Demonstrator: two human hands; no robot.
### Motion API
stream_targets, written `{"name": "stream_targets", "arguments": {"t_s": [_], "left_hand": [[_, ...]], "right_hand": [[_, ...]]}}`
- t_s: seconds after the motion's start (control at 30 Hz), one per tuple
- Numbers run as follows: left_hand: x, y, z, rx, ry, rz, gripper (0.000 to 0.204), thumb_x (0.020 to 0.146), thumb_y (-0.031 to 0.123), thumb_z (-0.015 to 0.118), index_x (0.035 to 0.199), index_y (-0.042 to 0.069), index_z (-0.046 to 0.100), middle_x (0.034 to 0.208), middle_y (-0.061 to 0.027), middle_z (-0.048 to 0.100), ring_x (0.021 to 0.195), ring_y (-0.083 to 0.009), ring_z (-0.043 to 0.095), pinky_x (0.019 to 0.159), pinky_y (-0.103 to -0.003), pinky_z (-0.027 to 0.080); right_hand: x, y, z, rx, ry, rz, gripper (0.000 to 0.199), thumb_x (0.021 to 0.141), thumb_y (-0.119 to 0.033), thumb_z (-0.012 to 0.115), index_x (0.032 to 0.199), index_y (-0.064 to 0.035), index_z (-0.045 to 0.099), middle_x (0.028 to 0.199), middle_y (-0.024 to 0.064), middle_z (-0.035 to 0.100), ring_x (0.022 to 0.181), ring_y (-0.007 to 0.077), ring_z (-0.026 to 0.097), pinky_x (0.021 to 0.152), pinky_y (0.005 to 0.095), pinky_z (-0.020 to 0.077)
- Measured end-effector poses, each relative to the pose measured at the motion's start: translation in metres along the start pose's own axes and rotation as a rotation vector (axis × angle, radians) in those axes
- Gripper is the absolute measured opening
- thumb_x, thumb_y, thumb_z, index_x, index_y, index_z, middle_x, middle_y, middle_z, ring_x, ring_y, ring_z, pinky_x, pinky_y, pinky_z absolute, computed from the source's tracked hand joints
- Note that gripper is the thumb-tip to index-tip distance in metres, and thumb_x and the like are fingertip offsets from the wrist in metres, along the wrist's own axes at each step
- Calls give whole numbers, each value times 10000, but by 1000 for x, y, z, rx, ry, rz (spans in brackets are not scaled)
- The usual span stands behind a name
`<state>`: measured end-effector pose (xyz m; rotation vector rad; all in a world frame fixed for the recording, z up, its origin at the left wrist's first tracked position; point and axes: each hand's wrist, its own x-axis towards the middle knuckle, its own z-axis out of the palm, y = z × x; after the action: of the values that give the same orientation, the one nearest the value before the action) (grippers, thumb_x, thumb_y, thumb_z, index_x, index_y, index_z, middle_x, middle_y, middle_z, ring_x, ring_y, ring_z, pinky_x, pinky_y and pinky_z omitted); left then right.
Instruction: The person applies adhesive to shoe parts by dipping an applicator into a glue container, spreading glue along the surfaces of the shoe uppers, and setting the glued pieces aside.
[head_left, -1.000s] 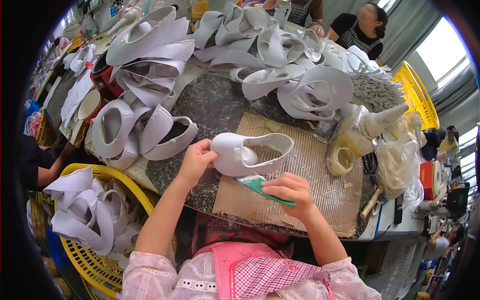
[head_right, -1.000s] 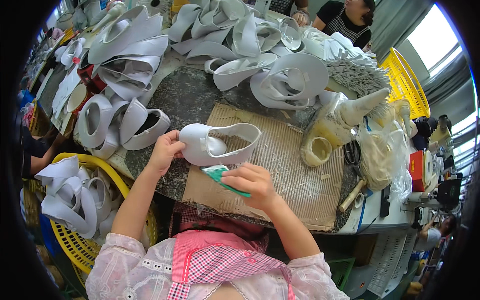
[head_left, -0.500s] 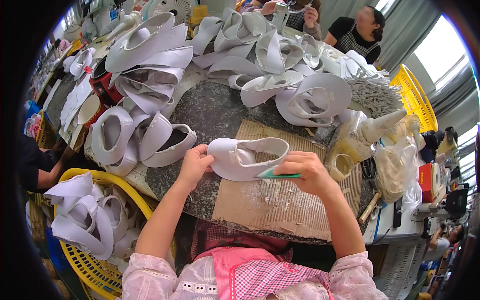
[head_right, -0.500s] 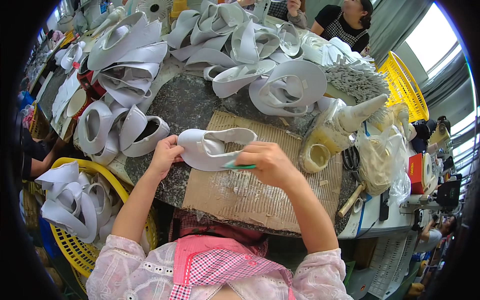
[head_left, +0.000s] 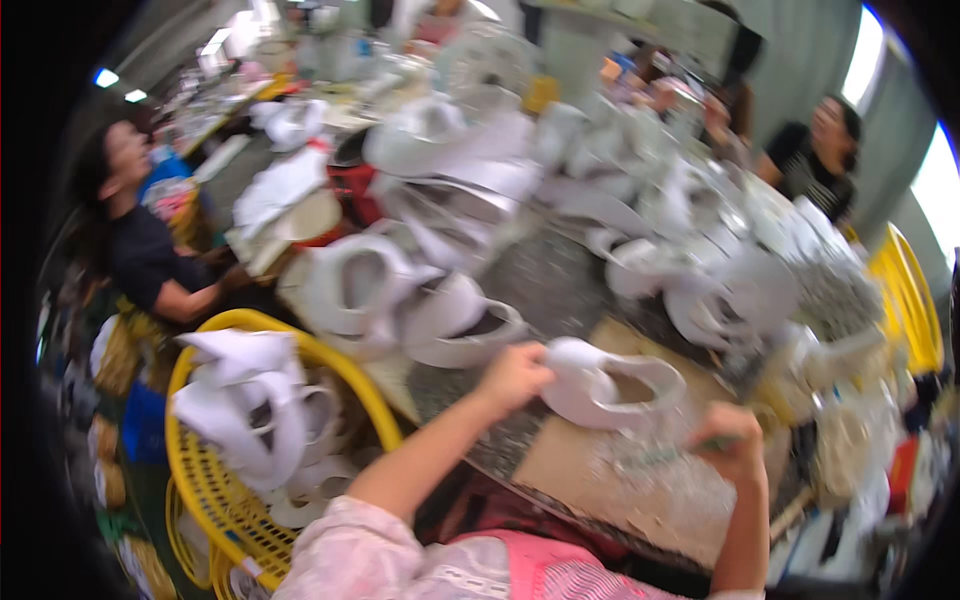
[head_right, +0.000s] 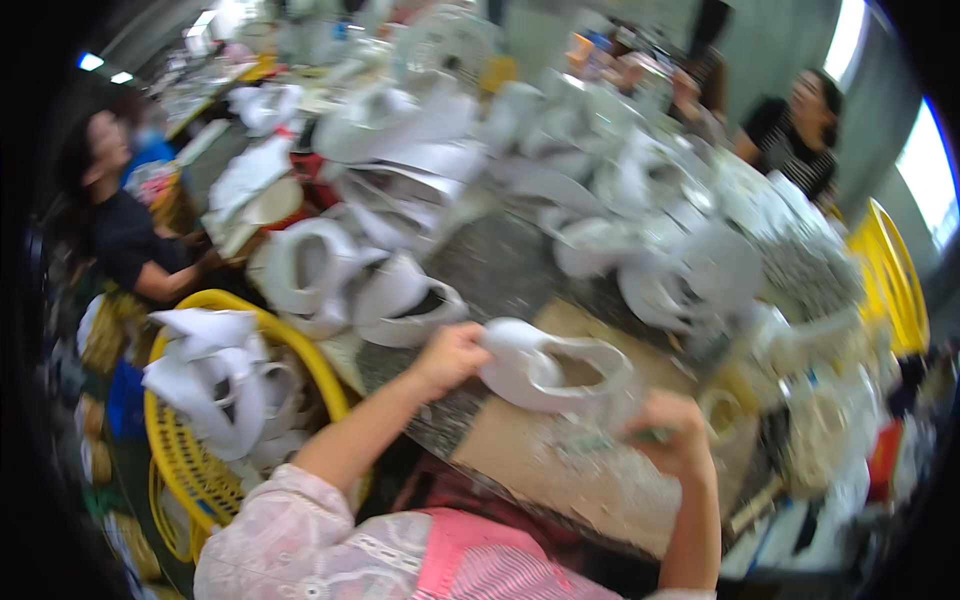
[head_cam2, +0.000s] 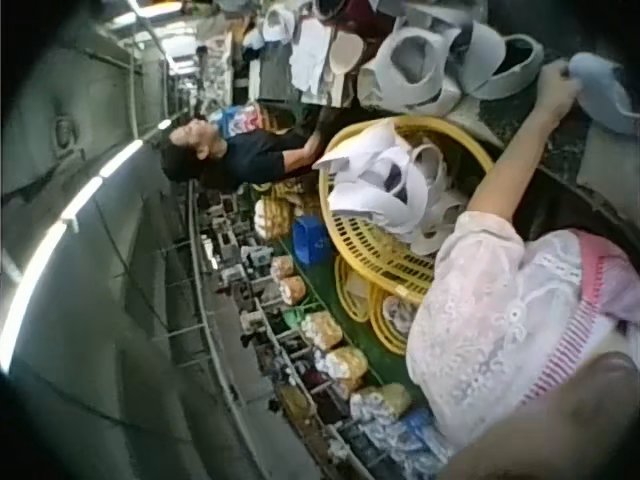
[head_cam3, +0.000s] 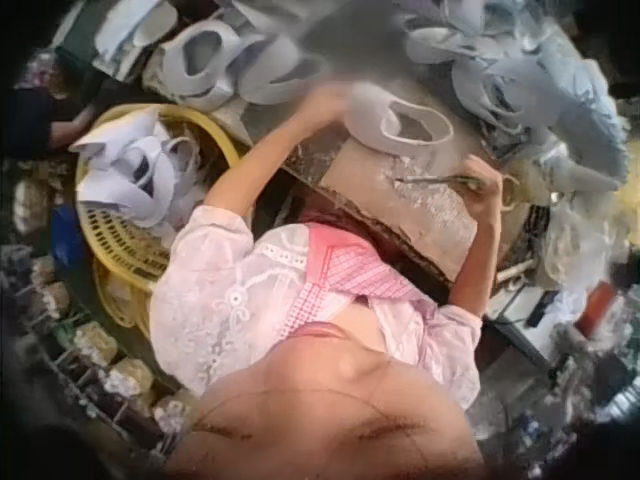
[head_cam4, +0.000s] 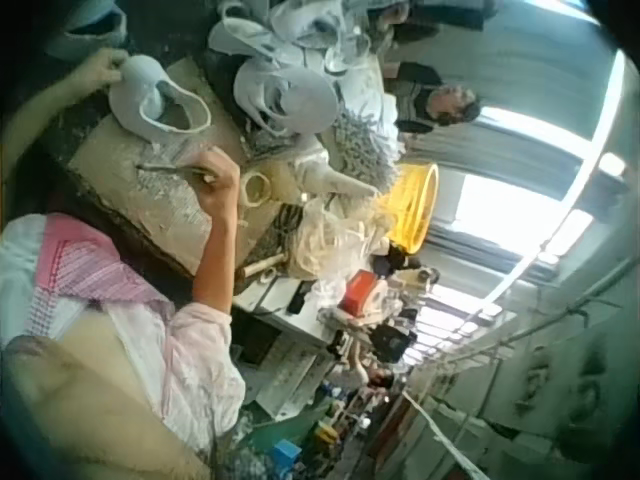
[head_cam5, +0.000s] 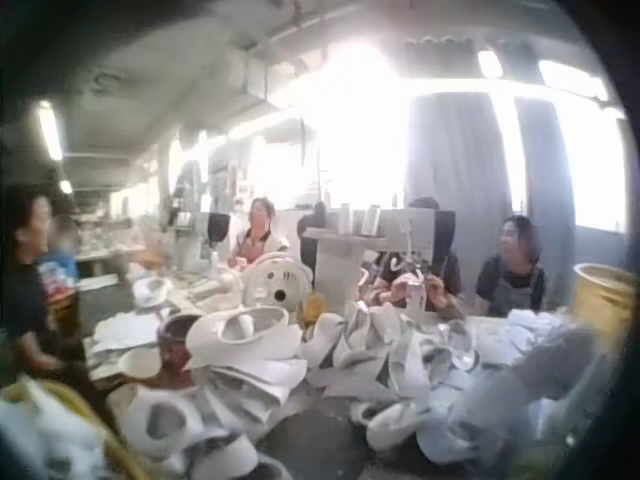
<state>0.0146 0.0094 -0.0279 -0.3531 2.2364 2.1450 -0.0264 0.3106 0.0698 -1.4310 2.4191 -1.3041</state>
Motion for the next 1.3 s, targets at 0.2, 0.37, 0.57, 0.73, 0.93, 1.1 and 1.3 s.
{"name": "stream_targets", "arguments": {"t_s": [0.2, 0.37, 0.57, 0.73, 0.93, 1.1, 1.3], "left_hand": [[-27, 25, 27, -282, -205, 19, 117, 745, 48, 531, 853, 30, 573, 747, -2, 579, 660, -55, 529, 566, -210, 437], [-65, 59, 44, 80, -261, 191, 154, 738, 44, 504, 885, 17, 542, 767, -19, 581, 703, -69, 538, 634, -235, 440], [-63, 41, 55, 136, -278, 260, 198, 733, 49, 500, 924, 36, 554, 1045, -96, 514, 937, -142, 507, 828, -278, 391], [-53, 17, 46, -314, -674, 124, 266, 746, 42, 533, 1009, 9, 552, 1259, -78, 348, 1203, -173, 312, 992, -320, 261], [-48, 15, 42, -269, -750, 164, 257, 761, 30, 546, 1017, 0, 548, 1214, -58, 362, 1128, -153, 399, 973, -309, 291], [-49, 11, 46, -378, -661, 125, 249, 766, 20, 542, 1014, -1, 542, 1226, -49, 373, 1030, -132, 467, 929, -295, 337], [-51, 25, 48, -301, -712, 14, 215, 774, 13, 525, 988, 13, 552, 1012, -20, 542, 946, -93, 507, 847, -253, 386]], "right_hand": [[-37, -27, 58, 690, 358, 264, 183, 654, -112, 676, 751, 25, 604, 776, 111, 609, 706, 166, 547, 684, 311, 409], [-34, -47, 65, 815, 315, 457, 262, 725, -123, 649, 894, 66, 582, 807, 49, 569, 785, 119, 489, 890, 348, 340], [-60, -16, 64, 1048, 213, 589, 171, 768, -122, 622, 850, 21, 575, 1037, 145, 535, 803, 190, 538, 825, 379, 420], [-52, -37, 72, 1233, 324, 581, 160, 774, -117, 615, 848, 15, 564, 1169, 191, 464, 850, 237, 560, 757, 374, 464], [-53, -43, 76, 1241, 336, 497, 151, 803, -116, 588, 857, 22, 558, 1146, 204, 491, 843, 232, 571, 685, 321, 459], [-59, -39, 74, 1238, 420, 572, 218, 672, -141, 684, 700, 52, 586, 775, 181, 604, 654, 162, 565, 543, 238, 434], [-66, -23, 82, 1086, 459, 403, 212, 682, -145, 676, 714, 46, 590, 753, 194, 604, 545, 132, 545, 521, 240, 427]]}}
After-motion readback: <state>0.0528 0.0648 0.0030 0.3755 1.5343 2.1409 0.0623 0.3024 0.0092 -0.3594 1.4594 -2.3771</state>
